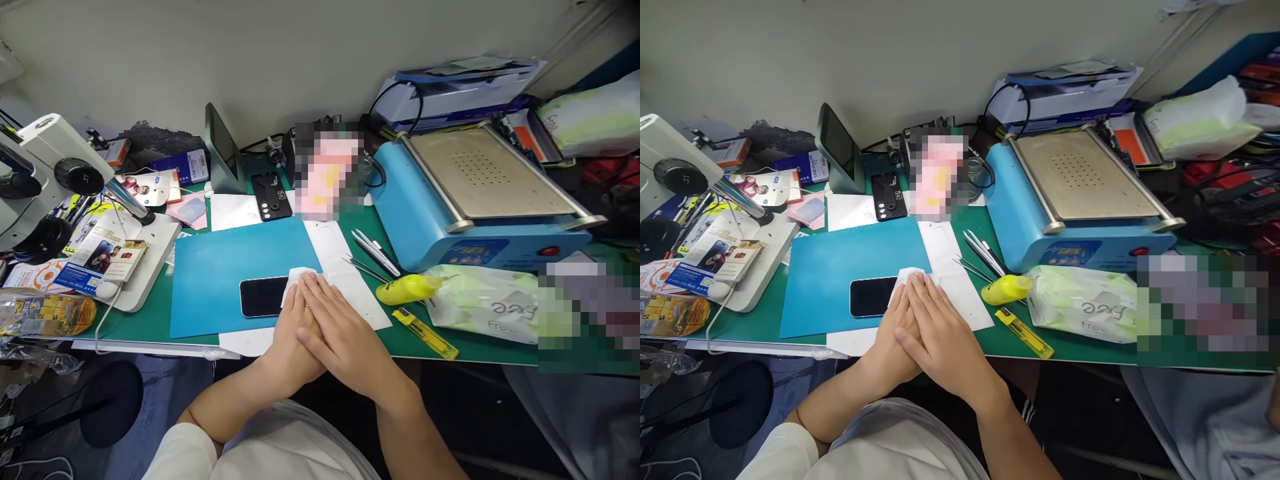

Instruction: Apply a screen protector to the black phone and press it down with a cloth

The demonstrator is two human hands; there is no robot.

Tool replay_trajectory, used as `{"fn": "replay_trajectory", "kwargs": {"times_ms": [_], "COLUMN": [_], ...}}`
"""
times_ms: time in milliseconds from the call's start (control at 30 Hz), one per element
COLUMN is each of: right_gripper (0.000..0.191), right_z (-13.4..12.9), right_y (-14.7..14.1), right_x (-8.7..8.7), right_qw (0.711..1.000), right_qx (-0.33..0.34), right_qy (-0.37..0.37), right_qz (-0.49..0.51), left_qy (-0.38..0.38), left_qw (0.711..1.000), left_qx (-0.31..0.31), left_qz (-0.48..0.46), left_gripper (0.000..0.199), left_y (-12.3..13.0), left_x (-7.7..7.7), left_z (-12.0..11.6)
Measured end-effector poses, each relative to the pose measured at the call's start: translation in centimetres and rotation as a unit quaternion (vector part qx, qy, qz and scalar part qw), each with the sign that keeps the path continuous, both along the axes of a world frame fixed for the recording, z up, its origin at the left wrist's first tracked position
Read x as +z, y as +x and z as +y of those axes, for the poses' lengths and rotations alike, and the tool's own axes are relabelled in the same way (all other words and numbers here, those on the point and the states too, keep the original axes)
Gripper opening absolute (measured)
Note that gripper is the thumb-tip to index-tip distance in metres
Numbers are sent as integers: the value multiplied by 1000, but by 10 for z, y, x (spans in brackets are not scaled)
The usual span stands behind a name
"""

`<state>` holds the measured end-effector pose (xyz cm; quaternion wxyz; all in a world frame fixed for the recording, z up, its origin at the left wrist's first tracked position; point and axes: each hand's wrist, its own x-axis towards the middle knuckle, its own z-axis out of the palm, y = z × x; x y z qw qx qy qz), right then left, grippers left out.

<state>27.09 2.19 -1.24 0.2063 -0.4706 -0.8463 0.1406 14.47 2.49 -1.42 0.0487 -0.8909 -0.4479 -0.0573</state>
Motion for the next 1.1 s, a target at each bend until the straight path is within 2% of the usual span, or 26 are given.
{"fn": "replay_trajectory", "kwargs": {"times_ms": [233, 333, 433, 567, 700, 933, 1100], "right_gripper": [74, 76, 78, 79, 79, 75, 71], "right_z": [17, 15, 9, -1, -12, -8, 3], "right_y": [-50, -71, -80, -72, -49, -9, -9], "right_x": [11, 14, 15, 13, 10, 1, 2], "right_qw": [998, 996, 994, 992, 995, 1000, 1000], "right_qx": [60, 88, 106, 122, 98, 14, -4], "right_qy": [-23, -17, -14, -13, -7, 6, 1], "right_qz": [-1, 7, 15, 28, 27, 23, 6], "left_qy": [-23, -19, -8, -17, 4, -17, -28], "left_qw": [998, 995, 992, 991, 991, 999, 999], "left_qx": [64, 95, 124, 134, 128, 43, 25], "left_qz": [16, 10, 2, 11, 22, 27, -3], "left_gripper": [72, 74, 72, 71, 72, 73, 72], "left_y": [-45, -66, -75, -65, -42, -3, -3], "left_x": [0, -4, -6, -5, -6, -6, -3], "left_z": [1, -7, -17, -31, -36, -12, 3]}}
